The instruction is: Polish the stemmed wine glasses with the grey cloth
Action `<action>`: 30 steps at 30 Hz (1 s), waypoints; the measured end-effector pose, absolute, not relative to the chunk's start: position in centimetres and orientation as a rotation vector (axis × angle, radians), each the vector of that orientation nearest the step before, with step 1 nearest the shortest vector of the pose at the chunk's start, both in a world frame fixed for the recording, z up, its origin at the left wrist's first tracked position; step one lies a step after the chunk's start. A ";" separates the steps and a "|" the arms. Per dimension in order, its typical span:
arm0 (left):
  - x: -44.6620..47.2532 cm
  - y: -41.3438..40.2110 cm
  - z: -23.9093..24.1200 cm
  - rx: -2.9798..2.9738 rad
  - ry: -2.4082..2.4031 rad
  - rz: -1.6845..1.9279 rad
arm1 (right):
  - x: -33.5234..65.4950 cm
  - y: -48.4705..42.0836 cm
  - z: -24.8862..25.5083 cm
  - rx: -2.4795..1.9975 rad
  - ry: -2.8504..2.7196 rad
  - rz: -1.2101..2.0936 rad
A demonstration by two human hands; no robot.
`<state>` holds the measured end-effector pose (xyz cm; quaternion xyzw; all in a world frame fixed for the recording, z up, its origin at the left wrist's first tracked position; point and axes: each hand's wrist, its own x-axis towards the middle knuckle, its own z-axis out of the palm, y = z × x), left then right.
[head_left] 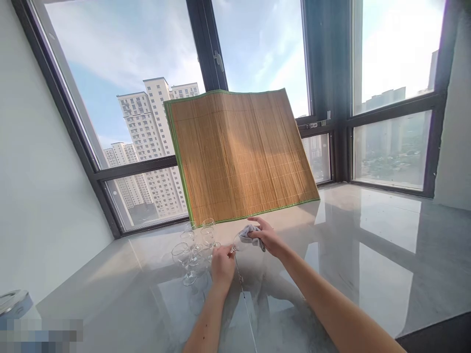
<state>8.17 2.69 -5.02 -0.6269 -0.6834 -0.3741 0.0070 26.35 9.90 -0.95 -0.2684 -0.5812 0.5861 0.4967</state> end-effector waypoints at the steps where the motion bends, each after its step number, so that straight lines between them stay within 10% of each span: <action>1: 8.2 2.8 -5.1 -1.975 -2.157 -1.230 | 26.2 10.0 -1.0 -0.642 -1.329 1.434; 16: 10.1 3.5 -5.3 -2.176 -2.145 -2.204 | 24.5 10.7 -3.2 -0.927 -1.274 1.184; 30: 9.5 3.4 -6.0 -1.999 -2.234 -1.819 | 23.9 9.6 -3.3 -0.834 -1.470 1.390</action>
